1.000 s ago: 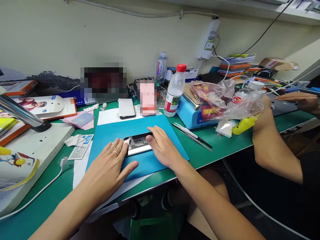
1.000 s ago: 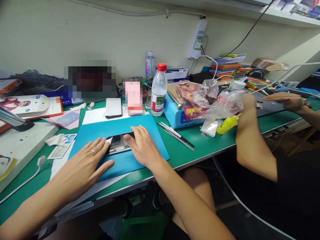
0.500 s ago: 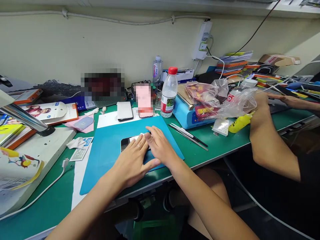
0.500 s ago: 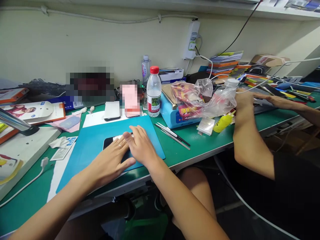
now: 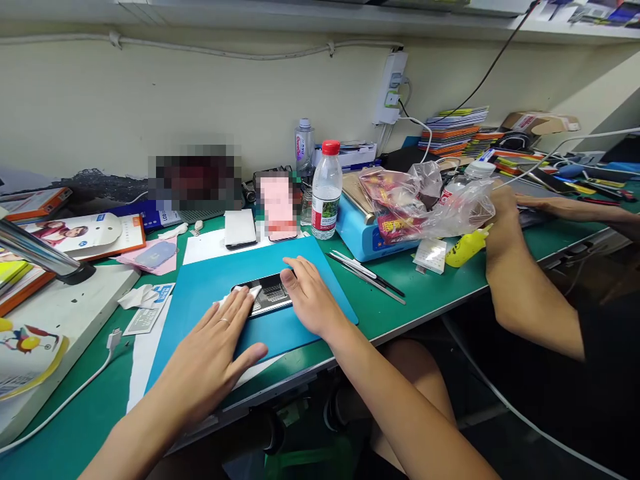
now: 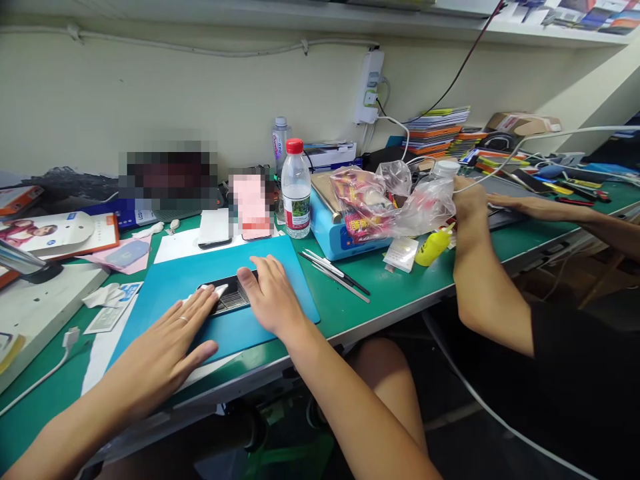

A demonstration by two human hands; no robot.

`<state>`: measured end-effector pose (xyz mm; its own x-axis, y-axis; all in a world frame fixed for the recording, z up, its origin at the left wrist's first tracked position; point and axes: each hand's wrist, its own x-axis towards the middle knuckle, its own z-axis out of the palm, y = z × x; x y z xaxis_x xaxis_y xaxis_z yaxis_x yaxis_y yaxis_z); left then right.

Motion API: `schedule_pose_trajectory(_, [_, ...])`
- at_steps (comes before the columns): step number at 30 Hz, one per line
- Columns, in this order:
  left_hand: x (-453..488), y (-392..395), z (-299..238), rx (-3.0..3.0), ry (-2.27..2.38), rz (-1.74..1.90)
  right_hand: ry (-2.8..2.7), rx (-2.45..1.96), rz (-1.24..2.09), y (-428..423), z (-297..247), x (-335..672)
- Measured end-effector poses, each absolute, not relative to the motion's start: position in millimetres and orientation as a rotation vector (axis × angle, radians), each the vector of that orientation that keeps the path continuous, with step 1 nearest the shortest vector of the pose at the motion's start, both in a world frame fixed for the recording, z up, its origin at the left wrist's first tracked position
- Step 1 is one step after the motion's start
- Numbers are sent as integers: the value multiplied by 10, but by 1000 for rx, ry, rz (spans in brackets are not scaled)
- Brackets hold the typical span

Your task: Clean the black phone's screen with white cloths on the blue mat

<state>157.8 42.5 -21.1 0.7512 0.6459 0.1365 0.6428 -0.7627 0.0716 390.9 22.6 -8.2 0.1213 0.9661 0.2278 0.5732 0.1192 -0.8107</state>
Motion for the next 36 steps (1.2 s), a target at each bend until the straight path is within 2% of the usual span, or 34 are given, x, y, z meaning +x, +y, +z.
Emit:
schedule_pose_trajectory(7, [1470,351,-306,2891,1214,294,-1543,-1565,618,209,-46,3908])
schedule_pose_trajectory(19, [2379,193,128,2677,929,211,-1481,-1494,620,276,-59,3919])
schedule_pose_trajectory(30, [1891,297,97,2710,1227,239,-1405,-1480,624,295,-61,3927])
schedule_pose_trajectory(36, [2217,476,112,2658,1087,227,-1286,-1453,638,341,-141,3960])
